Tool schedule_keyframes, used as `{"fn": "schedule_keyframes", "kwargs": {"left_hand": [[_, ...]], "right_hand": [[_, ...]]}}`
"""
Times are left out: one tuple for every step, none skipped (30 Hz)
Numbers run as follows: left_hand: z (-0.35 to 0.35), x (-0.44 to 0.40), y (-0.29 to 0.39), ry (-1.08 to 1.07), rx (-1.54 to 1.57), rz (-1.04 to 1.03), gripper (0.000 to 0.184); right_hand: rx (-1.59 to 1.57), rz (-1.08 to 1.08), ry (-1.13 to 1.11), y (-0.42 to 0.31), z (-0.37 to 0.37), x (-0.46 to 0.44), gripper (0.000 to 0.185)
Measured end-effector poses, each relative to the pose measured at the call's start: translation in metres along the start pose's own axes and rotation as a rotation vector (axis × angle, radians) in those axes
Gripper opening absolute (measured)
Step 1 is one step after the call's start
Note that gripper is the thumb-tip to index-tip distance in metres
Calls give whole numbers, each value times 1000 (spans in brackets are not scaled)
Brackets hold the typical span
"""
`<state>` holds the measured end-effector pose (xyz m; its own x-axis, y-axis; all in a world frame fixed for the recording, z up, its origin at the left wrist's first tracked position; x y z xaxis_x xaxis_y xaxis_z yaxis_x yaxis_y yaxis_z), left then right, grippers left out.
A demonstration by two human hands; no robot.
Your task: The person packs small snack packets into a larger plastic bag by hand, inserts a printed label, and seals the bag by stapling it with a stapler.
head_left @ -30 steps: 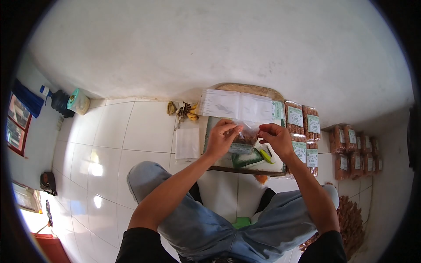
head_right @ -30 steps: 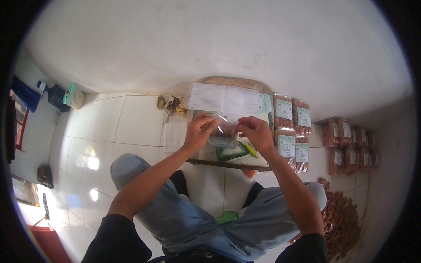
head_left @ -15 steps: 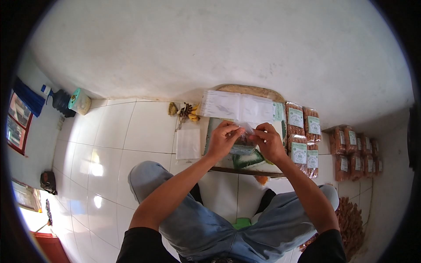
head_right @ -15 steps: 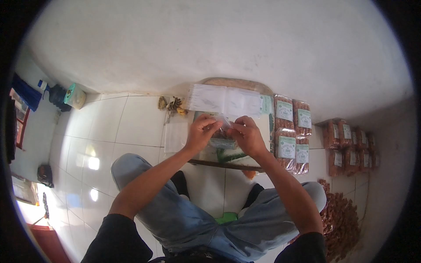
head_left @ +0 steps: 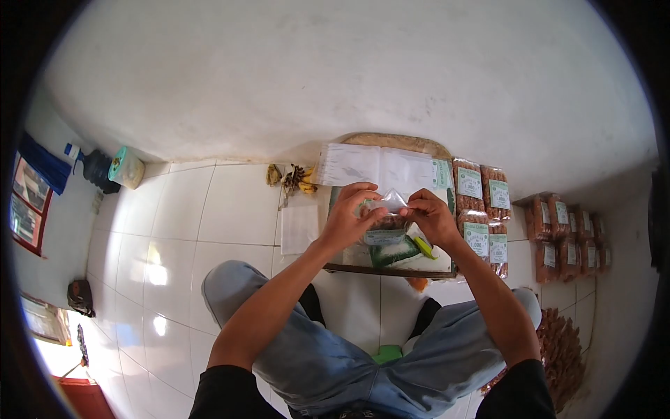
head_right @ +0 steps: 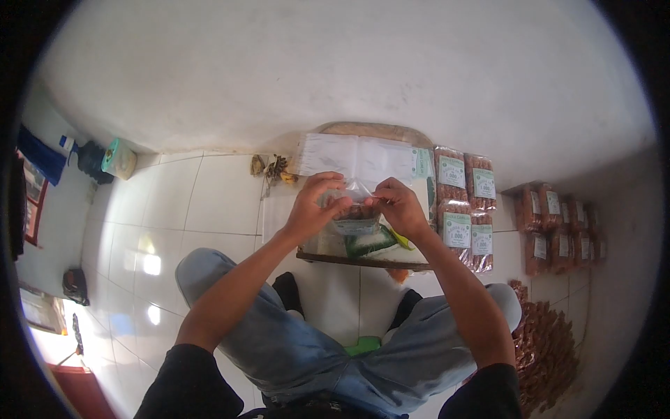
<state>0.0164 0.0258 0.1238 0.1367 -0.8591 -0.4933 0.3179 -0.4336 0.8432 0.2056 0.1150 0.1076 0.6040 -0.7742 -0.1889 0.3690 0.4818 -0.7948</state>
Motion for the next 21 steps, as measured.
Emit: {"fn": "schedule_keyframes", "kwargs": {"left_hand": [[1,-1,0,-7,9,-12,32],[1,-1,-1,-9,9,-12,32],[1,0,-3,-29,23,17,32],[0,1,-6,-49,36,46,33],[0,2,-8,-51,36,47,33],[0,2,-8,-34,67,102,32],[0,2,-9,-16,97,156,31],[0,2,-7,-17,96,155,31],[-1,4,-11,-9,267,304,32],[-4,6,-14,-2,437,453,33],[-5,6,-15,-3,437,451,33],[-5,5,-15,23,479,415,34],[-5,4,-16,50,521,378,36],[-5,5,-17,48,520,377,36],[-5,5,-17,41,521,407,37],[-5,5,-16,34,521,437,38],[-5,4,-15,32,520,437,38],[-6,4,-15,23,507,407,36],[-7,5,-14,15,495,377,35],[-6,6,-14,13,495,377,35],[-7,7,-14,-34,454,428,33]], "right_hand": [[39,19,0,-3,1,1,14],[78,38,0,-6,3,1,15],[76,36,1,-7,4,1,15],[118,63,3,-8,6,1,14],[159,88,5,-9,6,0,14],[159,88,6,-10,7,0,14],[149,81,-8,-10,6,0,15],[139,73,-22,-10,6,0,15],[139,74,-21,-11,7,-1,15],[157,49,-60,-11,8,-2,15],[176,25,-98,-11,9,-2,16],[176,25,-97,-16,10,-2,16],[172,-12,-104,-20,11,-2,16],[167,-49,-111,-25,12,-2,17],[166,-49,-109,-32,14,-2,17],[145,-62,-111,-38,15,-2,18],[123,-75,-113,-41,16,-2,20],[123,-75,-111,-37,16,-3,20],[138,-98,-131,-29,15,-3,19],[154,-123,-152,-24,13,-3,19],[153,-124,-151,-23,12,-2,19]]}}
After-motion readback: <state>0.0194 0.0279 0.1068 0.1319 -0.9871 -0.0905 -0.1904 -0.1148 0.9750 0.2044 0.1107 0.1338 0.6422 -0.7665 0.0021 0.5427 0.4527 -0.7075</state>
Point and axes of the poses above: each hand's wrist, its own x-axis away from the middle knuckle, its own z-axis out of the back of the hand, y = z × x, the point moved 4 cm from there along -x, towards the middle knuckle, and after that the axes turned 14 degrees about x, right-handed, at the moved point
